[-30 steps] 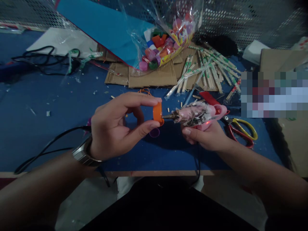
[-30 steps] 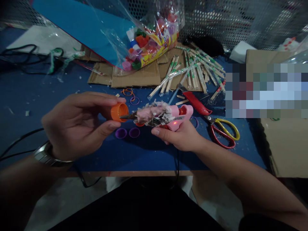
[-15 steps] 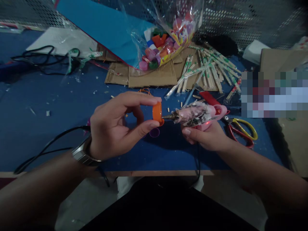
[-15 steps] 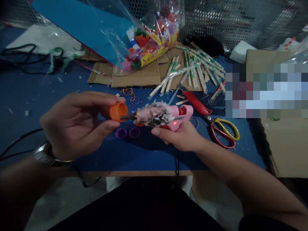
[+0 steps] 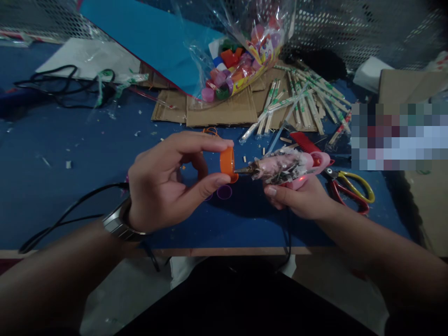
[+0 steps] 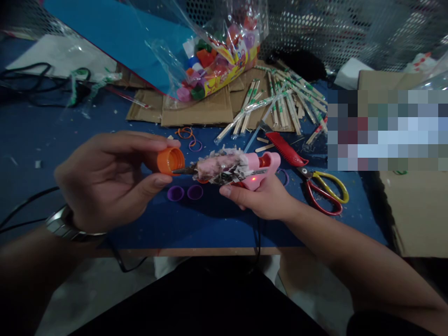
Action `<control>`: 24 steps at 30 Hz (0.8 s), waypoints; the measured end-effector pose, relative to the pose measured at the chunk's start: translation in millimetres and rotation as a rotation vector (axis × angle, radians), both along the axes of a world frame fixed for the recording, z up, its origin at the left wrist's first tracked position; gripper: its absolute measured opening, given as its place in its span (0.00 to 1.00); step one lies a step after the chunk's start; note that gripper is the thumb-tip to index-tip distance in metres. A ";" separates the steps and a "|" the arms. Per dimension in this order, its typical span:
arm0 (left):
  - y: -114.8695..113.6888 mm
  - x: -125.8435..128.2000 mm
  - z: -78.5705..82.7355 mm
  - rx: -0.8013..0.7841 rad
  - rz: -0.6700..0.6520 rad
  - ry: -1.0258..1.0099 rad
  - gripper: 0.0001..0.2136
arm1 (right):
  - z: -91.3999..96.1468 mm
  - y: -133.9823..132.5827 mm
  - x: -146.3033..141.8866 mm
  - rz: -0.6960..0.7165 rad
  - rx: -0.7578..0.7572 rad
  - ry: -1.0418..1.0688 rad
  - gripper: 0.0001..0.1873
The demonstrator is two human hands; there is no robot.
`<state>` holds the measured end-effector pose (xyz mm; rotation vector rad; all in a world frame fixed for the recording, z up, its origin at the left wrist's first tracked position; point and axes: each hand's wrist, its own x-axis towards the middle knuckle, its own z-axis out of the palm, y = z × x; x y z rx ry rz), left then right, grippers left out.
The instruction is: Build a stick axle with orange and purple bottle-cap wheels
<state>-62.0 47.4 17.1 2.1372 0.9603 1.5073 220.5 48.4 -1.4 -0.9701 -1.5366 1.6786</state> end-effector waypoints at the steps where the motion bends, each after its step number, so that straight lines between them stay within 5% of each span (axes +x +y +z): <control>1: -0.7 0.1 0.3 -0.019 0.010 0.008 0.19 | 0.2 -0.1 0.1 0.000 -0.001 -0.004 0.23; 24: 4.6 -1.6 -2.8 0.070 -0.018 -0.015 0.22 | -0.9 -0.4 -0.2 0.008 0.036 -0.013 0.22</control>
